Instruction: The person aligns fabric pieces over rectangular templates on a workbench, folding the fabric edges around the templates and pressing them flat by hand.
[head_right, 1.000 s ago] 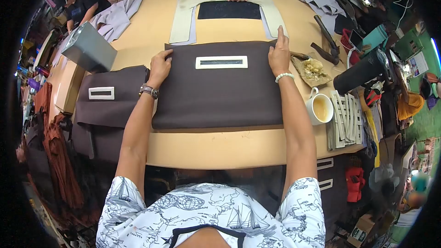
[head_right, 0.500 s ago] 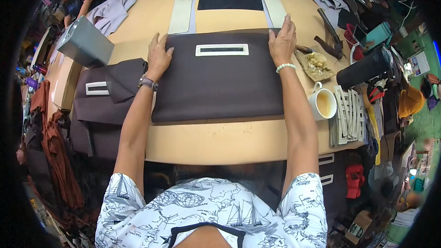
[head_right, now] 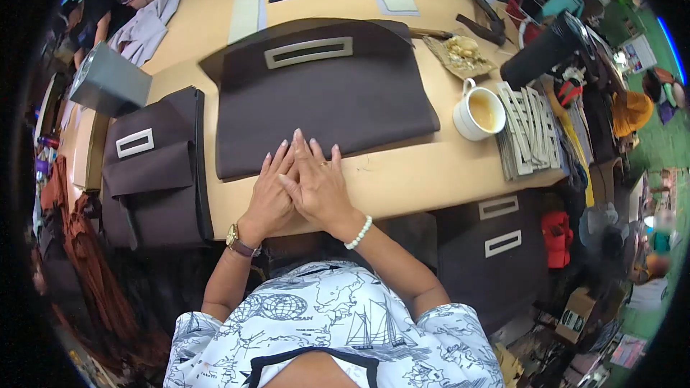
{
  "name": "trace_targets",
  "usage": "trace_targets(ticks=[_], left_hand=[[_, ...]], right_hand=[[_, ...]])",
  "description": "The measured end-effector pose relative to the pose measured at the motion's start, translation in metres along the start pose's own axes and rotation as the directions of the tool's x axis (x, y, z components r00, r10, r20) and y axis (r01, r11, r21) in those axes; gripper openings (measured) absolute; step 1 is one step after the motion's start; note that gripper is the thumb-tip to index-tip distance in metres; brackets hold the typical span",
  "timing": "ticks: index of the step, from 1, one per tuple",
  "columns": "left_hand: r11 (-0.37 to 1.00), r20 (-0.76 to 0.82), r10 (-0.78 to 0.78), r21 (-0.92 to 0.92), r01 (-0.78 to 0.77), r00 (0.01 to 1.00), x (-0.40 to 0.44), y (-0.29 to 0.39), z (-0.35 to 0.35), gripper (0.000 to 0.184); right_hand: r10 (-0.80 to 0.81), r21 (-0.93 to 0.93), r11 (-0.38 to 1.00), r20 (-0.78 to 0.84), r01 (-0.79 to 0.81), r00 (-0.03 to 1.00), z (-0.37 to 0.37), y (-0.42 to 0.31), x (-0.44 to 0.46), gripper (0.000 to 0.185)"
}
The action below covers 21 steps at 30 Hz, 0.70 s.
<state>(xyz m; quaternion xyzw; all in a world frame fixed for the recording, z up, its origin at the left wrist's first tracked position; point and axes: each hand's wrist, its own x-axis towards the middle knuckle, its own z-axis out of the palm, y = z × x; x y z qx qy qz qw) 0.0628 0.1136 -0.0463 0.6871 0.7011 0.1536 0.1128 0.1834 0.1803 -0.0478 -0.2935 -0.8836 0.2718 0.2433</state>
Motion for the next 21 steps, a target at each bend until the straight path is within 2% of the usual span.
trace_targets(ticks=[2,3,5,8,10,13,16,19,20,21], left_hand=[[1.000,0.029,-0.018,0.007,0.018,0.999,-0.004,0.000,0.003,0.052],[0.999,-0.015,-0.006,0.045,0.007,1.000,-0.008,-0.001,0.001,0.052],[0.991,-0.017,-0.086,0.100,0.087,0.996,-0.023,-0.009,-0.010,0.052],[0.963,-0.080,-0.218,0.143,0.227,0.973,-0.057,-0.043,-0.017,0.052],[0.949,-0.120,-0.233,0.187,0.252,0.965,-0.071,-0.049,-0.023,0.047],[0.944,-0.171,-0.206,0.223,0.242,0.963,-0.070,-0.055,-0.032,0.039],[0.937,-0.201,-0.070,0.323,0.133,0.977,-0.059,-0.061,-0.040,0.031],[0.910,-0.184,0.044,0.414,0.037,0.982,-0.053,-0.070,-0.046,0.029],[0.901,-0.170,0.075,0.434,0.007,0.983,-0.054,-0.072,-0.047,0.029],[0.929,-0.197,0.046,0.369,0.030,0.979,-0.057,-0.071,-0.050,0.028]], right_hand=[[0.028,-0.095,0.995,0.029,-0.025,0.999,-0.002,0.008,-0.005,0.067],[0.041,-0.140,0.990,0.045,-0.035,0.998,-0.004,0.012,-0.007,0.069],[0.078,-0.287,0.956,0.016,-0.070,0.997,-0.020,0.024,-0.019,0.069],[0.158,-0.465,0.867,-0.081,-0.178,0.984,-0.057,0.064,-0.036,0.069],[0.219,-0.553,0.785,-0.172,-0.278,0.960,-0.080,0.099,-0.048,0.068],[0.332,-0.365,0.822,-0.317,-0.437,0.889,-0.108,0.113,-0.043,0.070],[0.341,-0.326,0.810,-0.416,-0.488,0.843,-0.108,0.100,-0.025,0.071],[0.498,-0.100,0.792,-0.466,-0.603,0.731,-0.103,0.100,-0.008,0.070],[0.526,-0.020,0.801,-0.453,-0.598,0.720,-0.102,0.102,-0.004,0.069],[0.551,0.061,0.806,-0.441,-0.589,0.708,-0.101,0.105,0.001,0.068]])
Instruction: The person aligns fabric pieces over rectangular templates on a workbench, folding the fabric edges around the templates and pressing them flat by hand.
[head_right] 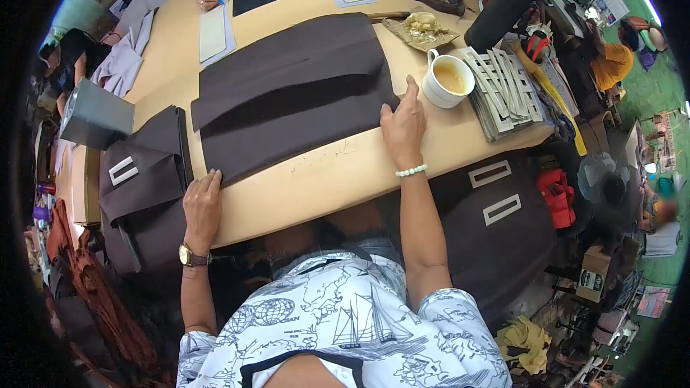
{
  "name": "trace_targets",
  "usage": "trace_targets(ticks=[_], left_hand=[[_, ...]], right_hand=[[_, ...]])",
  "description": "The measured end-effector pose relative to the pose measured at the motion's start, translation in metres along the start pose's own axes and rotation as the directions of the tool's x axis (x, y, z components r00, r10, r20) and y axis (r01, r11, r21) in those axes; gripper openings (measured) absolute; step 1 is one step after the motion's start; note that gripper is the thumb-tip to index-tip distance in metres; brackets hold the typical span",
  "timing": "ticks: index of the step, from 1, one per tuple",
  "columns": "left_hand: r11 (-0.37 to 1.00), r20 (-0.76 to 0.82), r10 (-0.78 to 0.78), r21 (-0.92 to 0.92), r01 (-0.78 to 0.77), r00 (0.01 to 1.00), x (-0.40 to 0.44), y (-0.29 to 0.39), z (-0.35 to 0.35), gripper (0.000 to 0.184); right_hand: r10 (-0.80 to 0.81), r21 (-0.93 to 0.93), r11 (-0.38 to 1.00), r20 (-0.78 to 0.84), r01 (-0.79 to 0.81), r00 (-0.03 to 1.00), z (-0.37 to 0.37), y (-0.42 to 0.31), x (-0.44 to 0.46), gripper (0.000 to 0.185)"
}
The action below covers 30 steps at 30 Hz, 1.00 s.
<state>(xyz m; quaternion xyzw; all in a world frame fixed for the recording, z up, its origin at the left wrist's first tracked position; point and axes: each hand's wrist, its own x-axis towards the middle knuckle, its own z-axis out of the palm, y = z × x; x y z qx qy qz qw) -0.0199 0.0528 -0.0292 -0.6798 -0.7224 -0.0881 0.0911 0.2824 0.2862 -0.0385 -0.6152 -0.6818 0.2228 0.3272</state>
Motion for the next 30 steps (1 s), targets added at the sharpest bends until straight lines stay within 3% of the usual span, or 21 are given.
trace_targets(ticks=[2,4,7,9,11,12,15,19,23,24,25,26,29,30], left_hand=[[0.988,-0.037,-0.079,-0.133,0.074,0.996,-0.004,0.001,-0.013,0.027],[0.934,-0.248,-0.242,-0.322,0.156,0.938,-0.003,0.011,-0.048,0.027],[0.833,-0.450,-0.429,-0.532,0.150,0.784,0.002,0.018,-0.089,0.027],[0.874,-0.487,-0.364,-0.474,0.109,0.794,0.001,0.025,-0.100,0.028],[0.873,-0.488,-0.267,-0.487,-0.005,0.831,-0.016,0.036,-0.101,0.028],[0.805,-0.430,-0.283,-0.592,-0.032,0.857,-0.025,0.048,-0.096,0.027],[0.686,-0.221,-0.136,-0.724,-0.069,0.966,-0.050,0.075,-0.083,0.024],[0.369,-0.053,-0.238,-0.929,0.039,0.970,-0.070,0.096,-0.056,0.024],[0.090,0.050,-0.207,-0.993,0.070,0.977,-0.075,0.102,-0.044,0.028],[0.012,0.082,-0.170,-0.996,0.086,0.982,-0.074,0.102,-0.042,0.029],[-0.065,0.114,-0.130,-0.992,0.106,0.985,-0.075,0.102,-0.040,0.030],[-0.136,0.160,-0.083,-0.980,0.148,0.984,-0.077,0.100,-0.038,0.031],[-0.229,0.261,0.018,-0.938,0.258,0.965,-0.076,0.098,-0.041,0.028],[-0.203,0.245,0.074,-0.945,0.255,0.967,-0.073,0.092,-0.044,0.027]], right_hand=[[-0.018,0.264,0.964,0.012,0.015,1.000,0.002,-0.006,0.013,0.068],[-0.108,0.601,0.794,-0.015,0.095,0.994,-0.009,-0.014,0.032,0.069],[-0.194,0.704,0.687,-0.064,0.182,0.979,-0.034,-0.053,0.065,0.070],[-0.237,0.820,0.537,-0.079,0.198,0.968,-0.054,-0.085,0.068,0.071],[-0.245,0.685,0.653,-0.213,0.323,0.946,-0.066,-0.074,0.061,0.073],[-0.257,0.603,0.705,-0.274,0.373,0.927,-0.072,-0.071,0.051,0.075],[-0.125,0.544,0.793,-0.295,0.274,0.947,-0.083,-0.024,0.010,0.078],[0.146,0.656,0.752,-0.269,0.070,0.952,-0.079,0.027,-0.031,0.086],[0.323,0.829,0.555,-0.293,0.071,0.900,-0.057,0.047,-0.056,0.095],[0.336,0.835,0.550,-0.238,0.015,0.911,-0.051,0.046,-0.062,0.099],[0.294,0.735,0.676,-0.323,0.043,0.899,-0.046,0.041,-0.069,0.102],[0.332,0.732,0.681,-0.318,0.007,0.888,-0.044,0.027,-0.075,0.102],[0.390,0.732,0.679,-0.292,-0.059,0.873,-0.038,0.036,-0.077,0.098],[0.400,0.733,0.676,-0.282,-0.072,0.872,-0.034,0.043,-0.076,0.097]])
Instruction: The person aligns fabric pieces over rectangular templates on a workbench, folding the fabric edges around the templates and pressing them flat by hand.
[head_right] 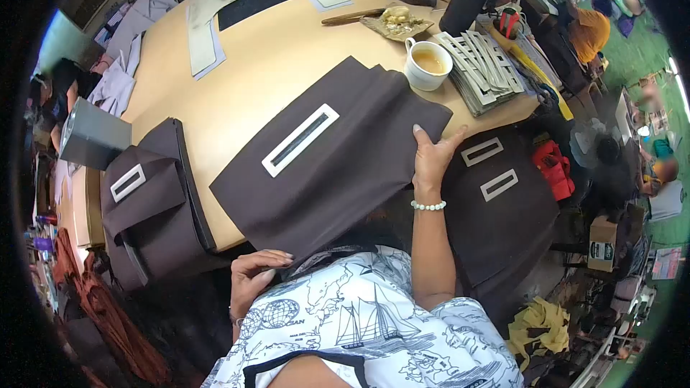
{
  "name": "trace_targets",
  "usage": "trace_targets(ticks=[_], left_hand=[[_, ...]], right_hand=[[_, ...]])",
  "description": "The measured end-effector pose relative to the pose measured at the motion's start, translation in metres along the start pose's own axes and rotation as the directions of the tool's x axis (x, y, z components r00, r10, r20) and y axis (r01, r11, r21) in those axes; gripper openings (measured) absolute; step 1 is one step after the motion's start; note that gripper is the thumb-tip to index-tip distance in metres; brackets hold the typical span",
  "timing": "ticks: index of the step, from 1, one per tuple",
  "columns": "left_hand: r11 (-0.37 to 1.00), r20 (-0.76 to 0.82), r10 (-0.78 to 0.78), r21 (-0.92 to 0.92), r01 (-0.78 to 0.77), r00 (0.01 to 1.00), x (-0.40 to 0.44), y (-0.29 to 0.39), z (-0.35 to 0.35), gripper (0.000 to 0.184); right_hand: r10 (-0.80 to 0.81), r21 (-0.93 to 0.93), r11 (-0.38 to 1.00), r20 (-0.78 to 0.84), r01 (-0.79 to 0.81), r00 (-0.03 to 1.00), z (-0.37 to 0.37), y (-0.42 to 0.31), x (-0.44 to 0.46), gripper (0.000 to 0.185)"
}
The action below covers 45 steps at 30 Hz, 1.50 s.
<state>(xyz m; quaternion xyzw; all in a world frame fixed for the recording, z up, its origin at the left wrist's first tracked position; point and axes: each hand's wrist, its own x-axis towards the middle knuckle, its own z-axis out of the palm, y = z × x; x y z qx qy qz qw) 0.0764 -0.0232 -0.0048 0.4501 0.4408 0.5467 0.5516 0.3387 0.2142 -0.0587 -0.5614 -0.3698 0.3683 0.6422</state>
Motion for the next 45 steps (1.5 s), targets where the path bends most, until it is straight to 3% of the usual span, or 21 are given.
trace_targets(ticks=[3,5,8,11,15,16,19,20,21,23,26,29,33,37,38,40,41,42,44,45], left_hand=[[0.920,-0.211,0.128,0.391,-0.036,0.969,0.016,0.020,-0.015,0.026],[0.714,-0.423,0.240,0.686,0.136,0.874,0.043,0.019,-0.030,0.036],[0.340,-0.384,0.411,0.906,0.253,0.827,0.088,0.003,-0.059,0.045],[0.194,-0.299,0.360,0.951,0.242,0.884,0.112,-0.012,-0.069,0.047],[0.374,-0.310,0.121,0.894,0.246,0.943,0.131,-0.009,-0.068,0.041],[0.376,-0.258,0.256,0.914,0.150,0.932,0.134,-0.020,-0.075,0.037],[0.635,-0.429,-0.010,0.695,0.337,0.903,0.145,-0.006,-0.064,0.033],[0.631,-0.355,0.029,0.731,0.258,0.934,0.147,-0.014,-0.070,0.032],[0.593,-0.369,0.004,0.749,0.295,0.929,0.148,-0.011,-0.066,0.029],[0.554,-0.366,-0.070,0.759,0.342,0.928,0.149,-0.015,-0.066,0.022],[0.586,-0.313,0.097,0.785,0.200,0.945,0.144,-0.021,-0.060,0.016],[0.622,-0.300,0.125,0.766,0.161,0.946,0.140,-0.024,-0.052,0.017],[0.684,-0.348,-0.016,0.681,0.264,0.938,0.138,-0.018,-0.045,0.014],[0.755,-0.259,-0.032,0.627,0.193,0.965,0.140,-0.006,-0.020,0.029],[0.785,-0.205,-0.033,0.600,0.152,0.978,0.140,0.000,-0.004,0.038],[0.822,0.054,-0.115,0.566,0.065,0.992,0.147,-0.008,0.009,0.038],[0.843,0.182,-0.147,0.537,0.026,0.972,0.151,-0.012,0.016,0.038],[0.755,0.256,-0.273,0.655,0.041,0.927,0.159,0.000,0.042,0.038],[0.758,0.458,-0.296,0.646,-0.085,0.838,0.174,-0.011,0.097,0.040],[0.714,0.622,-0.169,0.612,-0.340,0.764,0.179,-0.029,0.119,0.042]], right_hand=[[-0.024,-0.039,0.999,0.020,0.025,1.000,-0.005,0.006,0.004,0.091],[-0.113,-0.203,0.973,-0.012,0.108,0.993,-0.007,0.003,0.002,0.088],[-0.120,-0.299,0.948,-0.025,0.108,0.992,-0.012,-0.016,-0.007,0.083],[-0.081,-0.348,0.936,-0.057,0.056,0.995,-0.027,-0.014,-0.011,0.079],[-0.046,-0.310,0.951,-0.122,0.006,0.991,-0.034,-0.014,-0.013,0.081],[-0.031,-0.286,0.958,-0.134,-0.009,0.990,-0.032,-0.015,-0.015,0.081],[-0.124,-0.383,0.919,-0.047,0.097,0.991,-0.029,-0.013,-0.015,0.080],[-0.183,-0.381,0.912,-0.043,0.153,0.982,-0.028,-0.008,-0.013,0.077],[-0.240,-0.381,0.901,-0.042,0.207,0.970,-0.024,-0.006,-0.012,0.075],[-0.182,-0.309,0.937,-0.043,0.161,0.982,-0.020,-0.015,-0.015,0.074],[-0.089,-0.261,0.962,-0.018,0.081,0.996,-0.019,-0.035,-0.018,0.074],[-0.179,-0.326,0.928,0.038,0.181,0.983,-0.024,-0.028,-0.017,0.076],[-0.227,-0.382,0.896,0.043,0.226,0.973,-0.029,-0.012,-0.012,0.075],[-0.116,-0.192,0.975,-0.012,0.112,0.993,-0.043,-0.027,-0.015,0.071],[-0.193,-0.253,0.952,-0.062,0.172,0.979,-0.053,-0.031,-0.014,0.070],[-0.292,-0.404,0.890,-0.153,0.210,0.944,-0.095,-0.024,-0.006,0.068],[-0.227,-0.395,0.911,-0.237,0.120,0.945,-0.119,-0.033,-0.005,0.066],[-0.339,-0.529,0.835,-0.277,0.152,0.899,-0.146,-0.041,-0.003,0.065],[-0.258,-0.527,0.850,-0.428,-0.007,0.866,-0.213,-0.047,0.002,0.066],[-0.291,-0.604,0.796,-0.440,-0.039,0.849,-0.249,-0.052,0.002,0.066]])
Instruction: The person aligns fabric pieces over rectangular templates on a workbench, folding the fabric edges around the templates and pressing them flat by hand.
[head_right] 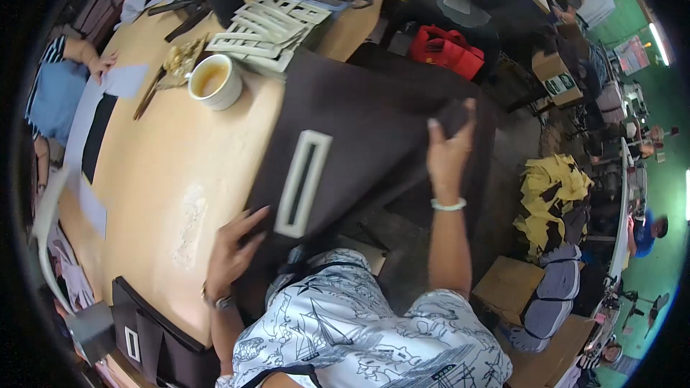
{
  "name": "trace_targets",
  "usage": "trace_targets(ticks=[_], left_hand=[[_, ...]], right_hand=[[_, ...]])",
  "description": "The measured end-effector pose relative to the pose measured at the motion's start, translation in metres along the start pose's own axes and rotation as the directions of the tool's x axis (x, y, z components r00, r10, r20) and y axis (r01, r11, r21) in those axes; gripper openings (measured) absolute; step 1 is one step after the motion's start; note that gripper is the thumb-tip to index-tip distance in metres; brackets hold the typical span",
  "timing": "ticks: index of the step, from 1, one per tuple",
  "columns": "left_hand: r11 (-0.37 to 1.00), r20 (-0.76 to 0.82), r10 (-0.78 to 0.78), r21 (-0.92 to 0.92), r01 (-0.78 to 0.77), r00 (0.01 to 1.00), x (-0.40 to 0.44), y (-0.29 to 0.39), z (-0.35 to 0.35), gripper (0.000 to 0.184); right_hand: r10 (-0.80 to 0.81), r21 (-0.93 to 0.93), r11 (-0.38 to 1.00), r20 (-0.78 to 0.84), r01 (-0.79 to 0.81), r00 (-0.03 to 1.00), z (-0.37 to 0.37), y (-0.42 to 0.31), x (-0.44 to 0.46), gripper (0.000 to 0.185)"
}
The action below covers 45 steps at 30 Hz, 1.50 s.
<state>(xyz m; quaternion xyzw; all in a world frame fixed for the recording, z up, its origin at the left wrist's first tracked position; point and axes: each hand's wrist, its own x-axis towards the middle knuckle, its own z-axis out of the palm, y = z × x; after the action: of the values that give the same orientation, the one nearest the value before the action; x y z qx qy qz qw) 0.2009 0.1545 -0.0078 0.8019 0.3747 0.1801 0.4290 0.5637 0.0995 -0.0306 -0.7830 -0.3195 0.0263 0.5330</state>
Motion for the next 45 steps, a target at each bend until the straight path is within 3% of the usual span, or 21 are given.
trace_targets(ticks=[1,3,4,5,8,10,11,14,16,22,25,28,31,33,34,36,39,42,45], left_hand=[[0.995,0.155,-0.041,-0.089,0.055,0.987,0.025,0.010,0.014,0.046],[0.978,0.234,0.156,-0.173,-0.117,0.960,0.069,0.014,0.055,0.049],[0.953,0.252,0.245,-0.242,-0.184,0.936,0.091,0.013,0.076,0.050],[0.946,0.272,0.269,-0.256,-0.201,0.924,0.110,0.016,0.095,0.052],[0.923,0.280,0.276,-0.345,-0.172,0.919,0.158,0.016,0.157,0.052],[0.918,0.265,0.299,-0.343,-0.200,0.917,0.178,0.010,0.193,0.052],[0.937,0.289,0.250,-0.314,-0.155,0.924,0.184,0.004,0.209,0.051],[0.966,0.316,0.120,-0.256,-0.037,0.941,0.192,-0.004,0.230,0.049],[0.963,0.290,0.057,-0.269,0.024,0.955,0.186,-0.004,0.231,0.048],[0.956,0.247,0.056,-0.294,0.020,0.967,0.182,-0.009,0.234,0.048],[0.947,0.204,0.062,-0.320,0.007,0.977,0.182,-0.007,0.236,0.047],[0.941,0.142,0.073,-0.338,-0.021,0.987,0.182,-0.010,0.240,0.044],[0.943,0.091,0.036,-0.331,-0.003,0.995,0.171,-0.006,0.227,0.040],[0.976,0.090,0.089,-0.208,-0.069,0.992,0.155,0.000,0.205,0.038],[0.986,0.085,0.100,-0.139,-0.087,0.991,0.145,0.000,0.194,0.036],[0.972,-0.055,0.224,-0.064,-0.227,0.973,0.128,-0.007,0.173,0.034],[0.968,-0.293,0.242,0.013,-0.250,0.925,0.095,-0.002,0.112,0.030],[0.974,-0.620,0.224,0.109,-0.200,0.752,0.047,-0.005,0.044,0.027],[0.950,-0.887,0.104,0.222,0.218,0.450,-0.028,-0.025,-0.014,0.023]], right_hand=[[-0.094,-0.121,0.989,-0.048,0.087,0.994,-0.025,0.025,0.020,0.068],[-0.076,-0.242,0.969,-0.058,0.060,0.995,-0.070,0.050,0.054,0.069],[0.002,-0.246,0.969,-0.066,-0.018,0.998,-0.088,0.057,0.071,0.068],[-0.020,-0.388,0.921,-0.088,-0.016,0.996,-0.104,0.074,0.091,0.067],[0.108,-0.401,0.910,-0.014,-0.104,0.994,-0.133,0.097,0.139,0.068],[0.094,-0.434,0.898,0.015,-0.078,0.995,-0.144,0.168,0.182,0.071],[0.087,-0.452,0.890,0.033,-0.062,0.996,-0.144,0.200,0.190,0.073],[0.185,-0.444,0.871,-0.105,-0.213,0.977,-0.112,0.225,0.169,0.080],[0.354,-0.425,0.835,-0.068,-0.348,0.933,-0.097,0.230,0.151,0.087],[0.426,-0.414,0.792,-0.153,-0.449,0.892,-0.090,0.281,0.134,0.078],[0.318,-0.503,0.782,-0.184,-0.367,0.930,-0.089,0.302,0.136,0.079],[0.363,-0.586,0.704,-0.187,-0.400,0.913,-0.086,0.276,0.131,0.079],[0.090,-0.718,0.634,-0.300,-0.287,0.950,-0.063,0.222,0.124,0.077],[-0.319,-0.752,0.656,-0.204,0.060,0.925,-0.046,0.230,0.129,0.074],[-0.333,-0.584,0.794,-0.185,0.169,0.925,-0.031,0.194,0.122,0.073],[-0.452,-0.443,0.819,-0.106,0.365,0.886,0.003,0.129,0.104,0.071],[-0.667,-0.283,0.716,-0.003,0.639,0.745,0.055,0.050,0.066,0.070],[-0.751,0.139,0.658,0.052,0.740,0.658,0.109,-0.020,0.014,0.069],[-0.780,0.338,0.619,0.163,0.709,0.604,0.153,-0.078,-0.050,0.065]])
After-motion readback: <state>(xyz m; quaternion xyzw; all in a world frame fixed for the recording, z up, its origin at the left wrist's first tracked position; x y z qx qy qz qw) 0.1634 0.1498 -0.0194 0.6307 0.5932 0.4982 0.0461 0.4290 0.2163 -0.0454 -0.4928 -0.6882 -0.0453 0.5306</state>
